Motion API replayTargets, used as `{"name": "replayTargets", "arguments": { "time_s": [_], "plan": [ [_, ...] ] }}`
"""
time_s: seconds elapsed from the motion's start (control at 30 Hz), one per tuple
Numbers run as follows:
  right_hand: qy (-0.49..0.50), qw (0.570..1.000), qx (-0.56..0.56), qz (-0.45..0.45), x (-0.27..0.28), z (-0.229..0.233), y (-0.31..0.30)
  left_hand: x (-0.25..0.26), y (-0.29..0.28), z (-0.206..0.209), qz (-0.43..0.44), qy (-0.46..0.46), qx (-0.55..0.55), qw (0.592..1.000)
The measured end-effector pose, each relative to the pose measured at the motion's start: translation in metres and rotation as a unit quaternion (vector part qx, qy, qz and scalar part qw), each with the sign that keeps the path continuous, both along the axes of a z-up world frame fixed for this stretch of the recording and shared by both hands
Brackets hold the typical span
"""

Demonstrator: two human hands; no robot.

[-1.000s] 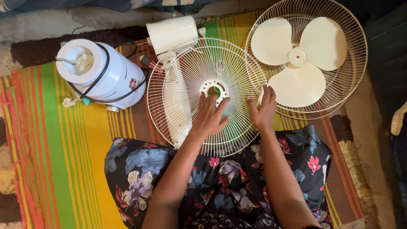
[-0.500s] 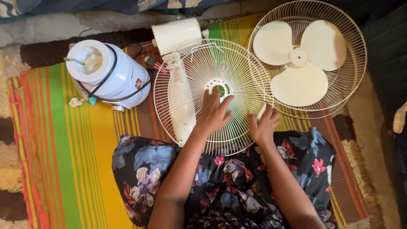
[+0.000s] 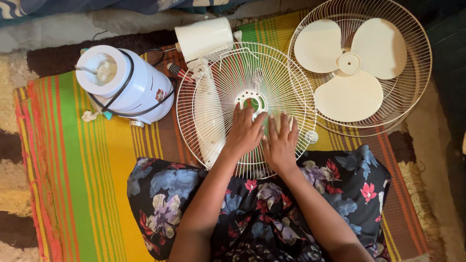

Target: The person sits on a mat and wipes the metal wire cage of a disassembled electric fan using a white cloth. They methodically clean the front grill, moving their hands around the circular frame and through the center opening.

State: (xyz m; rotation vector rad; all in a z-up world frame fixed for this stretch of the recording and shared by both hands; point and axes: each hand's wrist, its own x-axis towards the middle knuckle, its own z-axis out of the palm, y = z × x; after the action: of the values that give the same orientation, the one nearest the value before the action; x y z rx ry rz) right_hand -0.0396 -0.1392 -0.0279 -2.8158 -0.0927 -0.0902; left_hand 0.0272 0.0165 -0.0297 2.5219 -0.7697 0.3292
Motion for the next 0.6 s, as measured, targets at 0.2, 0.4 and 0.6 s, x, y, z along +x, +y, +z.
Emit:
{"name": "replayTargets", "arguments": {
  "time_s": [0.2, 0.4, 0.6],
  "plan": [
    [-0.05, 0.998, 0.011, -0.024, 0.019, 0.004, -0.016, 0.001, 0.003, 0.011, -0.017, 0.024, -0.014, 0.999],
    [-0.021, 0.995, 0.057, -0.082, 0.036, -0.005, -0.043, 0.002, 0.002, 0.005, -0.014, 0.024, 0.004, 1.0],
    [0.033, 0.974, 0.134, -0.182, 0.053, -0.044, -0.089, 0.002, 0.001, 0.0, -0.012, 0.007, -0.006, 1.0]
  ]
}}
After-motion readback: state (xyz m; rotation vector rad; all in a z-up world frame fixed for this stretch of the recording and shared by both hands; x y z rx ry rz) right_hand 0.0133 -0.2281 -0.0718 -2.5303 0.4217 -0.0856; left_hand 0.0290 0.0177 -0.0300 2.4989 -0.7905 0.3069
